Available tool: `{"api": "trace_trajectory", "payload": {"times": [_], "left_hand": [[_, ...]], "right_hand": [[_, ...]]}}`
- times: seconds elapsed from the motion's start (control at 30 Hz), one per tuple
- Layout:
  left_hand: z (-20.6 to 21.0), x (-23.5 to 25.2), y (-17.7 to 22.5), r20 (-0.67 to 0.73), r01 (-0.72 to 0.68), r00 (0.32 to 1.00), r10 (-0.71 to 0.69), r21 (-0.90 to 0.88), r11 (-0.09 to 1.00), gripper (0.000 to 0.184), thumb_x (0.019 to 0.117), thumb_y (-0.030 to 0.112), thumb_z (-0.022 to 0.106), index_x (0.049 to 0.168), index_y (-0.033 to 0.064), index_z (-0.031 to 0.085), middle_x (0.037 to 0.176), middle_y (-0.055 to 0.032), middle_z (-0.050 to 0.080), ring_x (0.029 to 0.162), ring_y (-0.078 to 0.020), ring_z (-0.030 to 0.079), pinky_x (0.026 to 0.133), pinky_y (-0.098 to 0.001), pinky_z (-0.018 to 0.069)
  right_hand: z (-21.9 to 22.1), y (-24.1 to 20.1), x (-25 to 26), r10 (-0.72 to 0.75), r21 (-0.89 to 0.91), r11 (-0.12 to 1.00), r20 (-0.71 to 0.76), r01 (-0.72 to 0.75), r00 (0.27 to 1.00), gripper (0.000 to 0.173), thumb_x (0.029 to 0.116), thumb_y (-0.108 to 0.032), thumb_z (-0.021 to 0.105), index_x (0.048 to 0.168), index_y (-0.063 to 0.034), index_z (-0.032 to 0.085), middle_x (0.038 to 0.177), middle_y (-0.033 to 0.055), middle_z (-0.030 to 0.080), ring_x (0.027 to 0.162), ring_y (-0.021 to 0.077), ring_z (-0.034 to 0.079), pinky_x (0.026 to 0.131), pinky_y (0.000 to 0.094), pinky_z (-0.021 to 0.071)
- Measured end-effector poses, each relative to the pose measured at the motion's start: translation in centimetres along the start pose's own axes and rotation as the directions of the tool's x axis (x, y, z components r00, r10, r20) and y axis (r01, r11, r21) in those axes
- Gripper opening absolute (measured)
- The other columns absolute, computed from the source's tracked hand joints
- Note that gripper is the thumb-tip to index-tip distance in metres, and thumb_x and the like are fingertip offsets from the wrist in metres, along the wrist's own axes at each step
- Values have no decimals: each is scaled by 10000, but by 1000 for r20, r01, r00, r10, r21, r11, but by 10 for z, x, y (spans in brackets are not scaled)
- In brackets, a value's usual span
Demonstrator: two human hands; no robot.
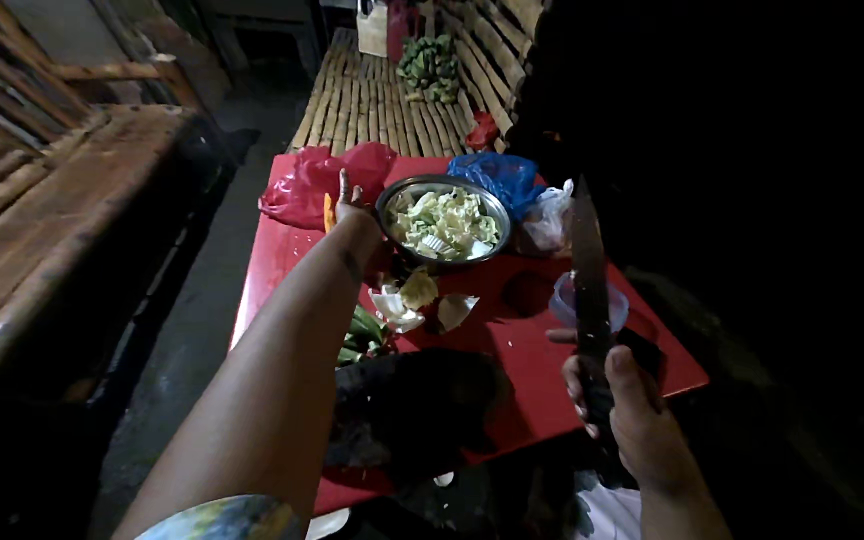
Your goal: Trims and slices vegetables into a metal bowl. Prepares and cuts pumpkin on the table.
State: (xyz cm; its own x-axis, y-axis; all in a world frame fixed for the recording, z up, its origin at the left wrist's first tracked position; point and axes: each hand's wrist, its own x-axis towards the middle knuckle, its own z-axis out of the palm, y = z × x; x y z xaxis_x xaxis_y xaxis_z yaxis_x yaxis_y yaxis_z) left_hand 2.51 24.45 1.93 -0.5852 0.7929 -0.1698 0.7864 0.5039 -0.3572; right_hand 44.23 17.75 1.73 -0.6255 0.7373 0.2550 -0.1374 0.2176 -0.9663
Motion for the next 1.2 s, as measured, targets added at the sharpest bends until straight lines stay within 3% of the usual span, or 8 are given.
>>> {"api": "trace_trajectory", "payload": {"times": [0.1, 0.17, 0.33, 0.53, 0.8, 1.03, 1.13, 1.2], "left_hand": [[-16, -15, 0, 139, -181, 980, 142, 333, 925, 338, 979, 96, 606, 1303, 14, 660, 1464, -186, 563, 1485, -443, 341, 1209, -731, 47], [-34, -27, 5, 300, -258, 947, 119, 482, 837, 368, 1009, 99, 555, 1372, 66, 603, 1540, -154, 499, 1530, -448, 256, 1216, -714, 62], [16, 19, -22, 20, -206, 978, 206, 175, 963, 308, 952, 111, 662, 1239, 6, 696, 1356, -178, 643, 1456, -440, 391, 1211, -741, 13], [14, 12, -11, 14, -125, 992, 128, -124, 984, 735, 920, 56, 705, 1562, -18, 354, 1591, -218, 408, 1483, -467, 326, 1227, -685, 78], [34, 18, -21, -170, -185, 979, 117, -477, 859, 619, 863, 88, 796, 1439, 70, 570, 1504, -160, 537, 1437, -461, 399, 1190, -744, 118], [17, -1, -18, -62, -101, 995, 84, -381, 919, 313, 901, 89, 747, 1165, -68, 684, 1246, -294, 654, 1248, -488, 576, 1104, -736, 330], [7, -12, -12, 3, -62, 998, 66, -266, 962, 259, 945, 152, 705, 1088, -63, 700, 1169, -283, 685, 1188, -475, 616, 1133, -711, 308], [7, -15, -14, -56, -97, 994, 92, -100, 990, 209, 956, 148, 697, 1094, -7, 722, 1152, -212, 707, 1218, -417, 603, 1212, -674, 191]], "right_hand": [[-10, 1, -4, -32, -20, 999, 6, 33, 999, 680, 1019, -656, 363, 1307, -94, 615, 756, -105, 556, 538, -23, 481, 431, 129, 409], [-13, 0, -6, -30, -32, 999, -2, 30, 1000, 678, 1020, -655, 359, 1304, -98, 621, 767, -104, 562, 551, -27, 484, 444, 127, 412], [-14, -2, -6, -18, -32, 999, 11, 18, 1000, 691, 1019, -664, 349, 1316, -103, 620, 769, -103, 562, 562, -26, 482, 465, 127, 415], [-5, 0, -4, -25, -8, 1000, 11, 25, 1000, 664, 1020, -645, 380, 1293, -91, 625, 777, -104, 564, 571, -31, 494, 459, 116, 411], [0, 3, 0, -15, -33, 999, -28, 14, 1000, 644, 1018, -638, 402, 1286, -99, 631, 767, -98, 563, 546, -22, 487, 438, 124, 415], [0, 4, 1, -27, -36, 999, -40, 26, 999, 623, 1038, -616, 397, 1271, -87, 628, 757, -101, 558, 546, -15, 482, 444, 126, 411], [0, 4, 1, -38, -33, 999, -37, 37, 999, 607, 1043, -606, 403, 1272, -91, 626, 758, -106, 552, 555, -21, 487, 446, 123, 413], [0, 4, 0, -30, -37, 999, -44, 28, 999, 610, 1040, -613, 409, 1266, -92, 632, 755, -108, 549, 556, -20, 485, 450, 128, 411]]}}
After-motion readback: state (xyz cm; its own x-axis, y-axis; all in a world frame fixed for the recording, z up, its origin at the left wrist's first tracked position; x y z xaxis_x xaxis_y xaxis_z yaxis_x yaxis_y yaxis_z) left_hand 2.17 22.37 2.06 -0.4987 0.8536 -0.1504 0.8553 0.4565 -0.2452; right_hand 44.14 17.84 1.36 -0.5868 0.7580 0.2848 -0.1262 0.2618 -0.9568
